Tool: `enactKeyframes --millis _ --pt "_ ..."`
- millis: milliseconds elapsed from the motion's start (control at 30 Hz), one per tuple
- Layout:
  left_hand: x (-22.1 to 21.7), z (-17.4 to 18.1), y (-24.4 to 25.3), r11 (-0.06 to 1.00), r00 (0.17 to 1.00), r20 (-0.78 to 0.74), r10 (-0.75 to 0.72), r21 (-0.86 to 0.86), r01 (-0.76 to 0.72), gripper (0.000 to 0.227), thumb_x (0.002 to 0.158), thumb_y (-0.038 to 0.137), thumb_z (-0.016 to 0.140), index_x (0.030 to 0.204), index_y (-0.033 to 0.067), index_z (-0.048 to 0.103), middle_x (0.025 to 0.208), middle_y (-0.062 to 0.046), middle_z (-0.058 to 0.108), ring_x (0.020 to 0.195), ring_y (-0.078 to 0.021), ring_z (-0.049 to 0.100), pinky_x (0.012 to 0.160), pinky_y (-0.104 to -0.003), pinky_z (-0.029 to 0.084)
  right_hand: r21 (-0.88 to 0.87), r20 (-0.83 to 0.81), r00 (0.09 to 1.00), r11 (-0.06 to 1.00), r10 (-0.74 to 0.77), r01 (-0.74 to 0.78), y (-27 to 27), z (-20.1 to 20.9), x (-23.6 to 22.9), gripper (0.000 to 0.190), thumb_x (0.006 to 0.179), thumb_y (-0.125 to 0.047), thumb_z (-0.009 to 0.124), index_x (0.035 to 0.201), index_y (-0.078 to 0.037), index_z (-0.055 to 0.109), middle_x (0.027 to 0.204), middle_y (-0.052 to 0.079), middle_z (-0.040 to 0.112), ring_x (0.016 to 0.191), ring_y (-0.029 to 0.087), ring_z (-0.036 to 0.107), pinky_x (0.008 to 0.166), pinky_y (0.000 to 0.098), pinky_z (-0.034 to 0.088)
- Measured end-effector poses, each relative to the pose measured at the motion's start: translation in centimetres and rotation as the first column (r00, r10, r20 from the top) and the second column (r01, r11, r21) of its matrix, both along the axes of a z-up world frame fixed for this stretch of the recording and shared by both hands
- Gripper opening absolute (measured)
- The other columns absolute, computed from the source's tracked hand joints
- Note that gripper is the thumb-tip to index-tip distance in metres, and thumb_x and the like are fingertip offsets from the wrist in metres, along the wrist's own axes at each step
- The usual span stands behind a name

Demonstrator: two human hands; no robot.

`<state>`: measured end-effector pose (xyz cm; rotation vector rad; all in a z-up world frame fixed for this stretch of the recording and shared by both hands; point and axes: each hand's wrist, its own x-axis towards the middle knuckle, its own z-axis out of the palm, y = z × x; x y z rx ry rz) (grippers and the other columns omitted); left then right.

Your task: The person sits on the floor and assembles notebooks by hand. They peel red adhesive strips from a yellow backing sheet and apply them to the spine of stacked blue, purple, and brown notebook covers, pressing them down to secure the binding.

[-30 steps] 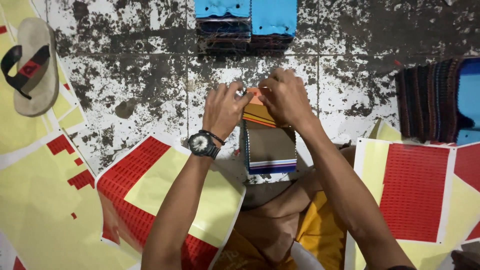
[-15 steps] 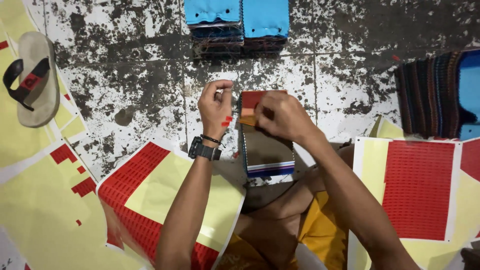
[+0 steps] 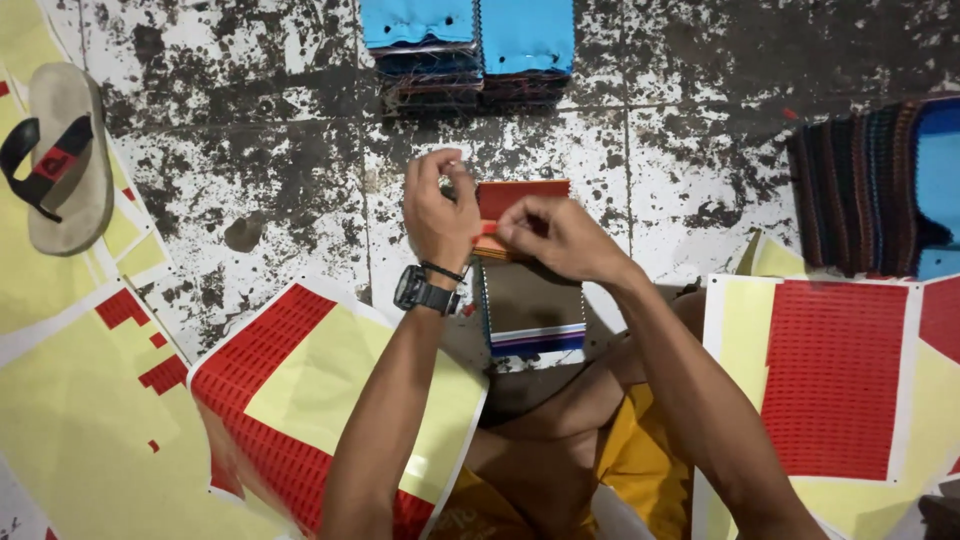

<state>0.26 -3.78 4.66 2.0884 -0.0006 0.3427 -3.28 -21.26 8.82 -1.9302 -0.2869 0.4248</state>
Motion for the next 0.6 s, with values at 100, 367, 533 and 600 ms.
enactKeyframes --millis 100,367,533,600 --pt "0.4 -1.6 1.6 0.995 0.999 0.029 -0.042 0.088 0.039 0.012 0.101 0.01 0.052 0.108 0.0131 0.062 0.095 -0.004 0.054 0.09 -0.0237 0.064 0.076 -0.036 0.053 -0.167 0.049 0.999 0.986 -0.016 0.024 0.0 -0.6 0.8 0.014 0.095 -0.01 0.068 0.104 -0.002 0.076 0.08 0.014 0.073 0.072 0.025 0.068 0.071 0.0398 0.054" --pt "-0.2 -4.2 4.1 0.875 0.915 0.234 -0.33 0.44 0.203 0.017 0.094 0.009 0.059 0.097 0.0179 0.073 0.101 -0.001 0.057 0.084 -0.0227 0.066 0.068 -0.034 0.055 -0.311 0.087 0.995 0.947 -0.055 0.08 0.9 -1.8 3.4 0.015 0.097 -0.019 0.066 0.099 -0.007 0.075 0.076 0.012 0.073 0.073 0.03 0.072 0.064 0.0407 0.056" --pt "0.2 -4.4 3.4 0.703 0.835 0.318 -0.449 0.703 0.111 0.028 0.094 0.011 0.057 0.105 0.0304 0.073 0.102 0.001 0.055 0.078 -0.0218 0.061 0.057 -0.035 0.047 -0.482 0.097 0.991 0.867 -0.093 0.128 1.6 -4.1 3.3 0.017 0.095 -0.028 0.066 0.098 -0.013 0.074 0.08 0.011 0.075 0.082 0.033 0.074 0.068 0.045 0.058" --pt "0.3 -3.4 3.5 0.658 0.818 0.358 -0.45 0.753 0.032 0.03 0.094 0.01 0.057 0.104 0.0328 0.072 0.099 0.003 0.052 0.071 -0.0216 0.055 0.052 -0.036 0.04 -0.585 0.164 0.985 0.798 -0.057 0.143 1.6 -4.2 2.7 0.016 0.091 -0.026 0.07 0.098 -0.013 0.077 0.082 0.009 0.075 0.08 0.031 0.075 0.067 0.0424 0.059"
